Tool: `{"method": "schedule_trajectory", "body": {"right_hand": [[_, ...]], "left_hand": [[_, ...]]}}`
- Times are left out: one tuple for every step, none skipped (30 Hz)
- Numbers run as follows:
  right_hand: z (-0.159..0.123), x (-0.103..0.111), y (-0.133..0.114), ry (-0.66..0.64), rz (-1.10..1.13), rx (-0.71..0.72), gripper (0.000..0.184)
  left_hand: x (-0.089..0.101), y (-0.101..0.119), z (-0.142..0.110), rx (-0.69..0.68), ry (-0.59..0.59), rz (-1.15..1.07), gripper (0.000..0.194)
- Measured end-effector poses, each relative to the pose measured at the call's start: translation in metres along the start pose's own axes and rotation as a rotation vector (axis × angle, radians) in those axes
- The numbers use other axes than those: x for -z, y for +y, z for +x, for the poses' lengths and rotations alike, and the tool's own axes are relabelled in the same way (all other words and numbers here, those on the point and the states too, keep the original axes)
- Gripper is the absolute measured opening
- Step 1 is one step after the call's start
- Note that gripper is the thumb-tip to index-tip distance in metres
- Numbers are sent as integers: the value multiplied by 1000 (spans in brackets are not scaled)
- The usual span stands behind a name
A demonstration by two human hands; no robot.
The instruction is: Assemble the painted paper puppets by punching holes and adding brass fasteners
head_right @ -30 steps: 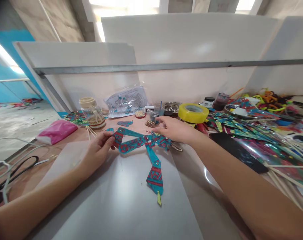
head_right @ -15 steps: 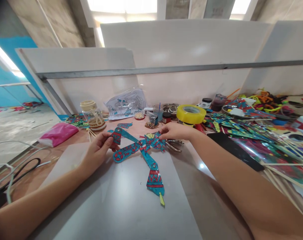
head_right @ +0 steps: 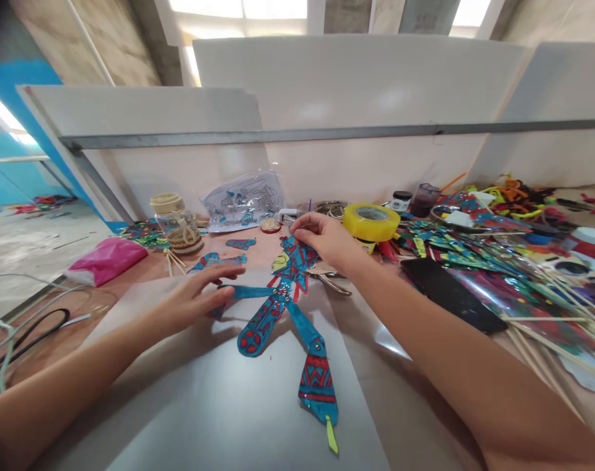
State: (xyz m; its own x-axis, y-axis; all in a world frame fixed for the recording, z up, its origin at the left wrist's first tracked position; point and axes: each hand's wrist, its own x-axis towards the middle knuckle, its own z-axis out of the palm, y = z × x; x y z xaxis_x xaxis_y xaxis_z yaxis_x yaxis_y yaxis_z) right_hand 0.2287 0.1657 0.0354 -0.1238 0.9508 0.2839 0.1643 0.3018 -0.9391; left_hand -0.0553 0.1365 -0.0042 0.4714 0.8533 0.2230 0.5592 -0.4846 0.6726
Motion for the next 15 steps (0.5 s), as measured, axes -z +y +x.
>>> {"method": "schedule_trajectory", "body": {"right_hand": [[-3, -5, -2, -9, 3, 18, 25], [-5, -10, -5, -18, 11, 32, 22], [-8, -14, -7, -25, 20, 44, 20], [-10, -19, -10, -27, 26, 59, 18], [-13, -23, -12, -23, 28, 80, 15], [-15, -26, -14, -16, 28, 106, 14], [-17, -30, -16, -13, 24, 131, 12], [-19, -32, -18, -17, 15, 153, 11], [-21, -34, -20, -33, 3, 167, 11], [-22, -35, -22, -61, -10, 173, 13], [-23, -34, -24, -97, -30, 175, 16], [-23, -31, -26, -134, -62, 177, 20], [-22, -26, -28, -166, -108, 179, 26], [-20, -20, -29, -186, -170, 180, 32], [-18, -12, -31, -203, -250, 169, 36]], "left_hand": [[4, 7, 0, 9, -37, 16, 55], [7, 14, 0, 28, -85, 27, 58], [8, 21, 0, 44, -140, 36, 59], [8, 28, 0, 55, -197, 41, 58], [6, 33, 0, 58, -257, 44, 56], [4, 37, 0, 61, -328, 42, 51], [0, 40, -1, 72, -407, 32, 44], [-4, 41, -2, 92, -490, 9, 38], [-8, 41, -3, 119, -565, -23, 34], [-12, 41, -3, 151, -616, -60, 34], [-14, 39, -4, 185, -637, -98, 35], [-16, 38, -5, 216, -624, -129, 35], [-16, 36, -5, 244, -590, -156, 35], [-14, 35, -5, 274, -548, -189, 35], [-11, 35, -5, 313, -505, -235, 36]]}}
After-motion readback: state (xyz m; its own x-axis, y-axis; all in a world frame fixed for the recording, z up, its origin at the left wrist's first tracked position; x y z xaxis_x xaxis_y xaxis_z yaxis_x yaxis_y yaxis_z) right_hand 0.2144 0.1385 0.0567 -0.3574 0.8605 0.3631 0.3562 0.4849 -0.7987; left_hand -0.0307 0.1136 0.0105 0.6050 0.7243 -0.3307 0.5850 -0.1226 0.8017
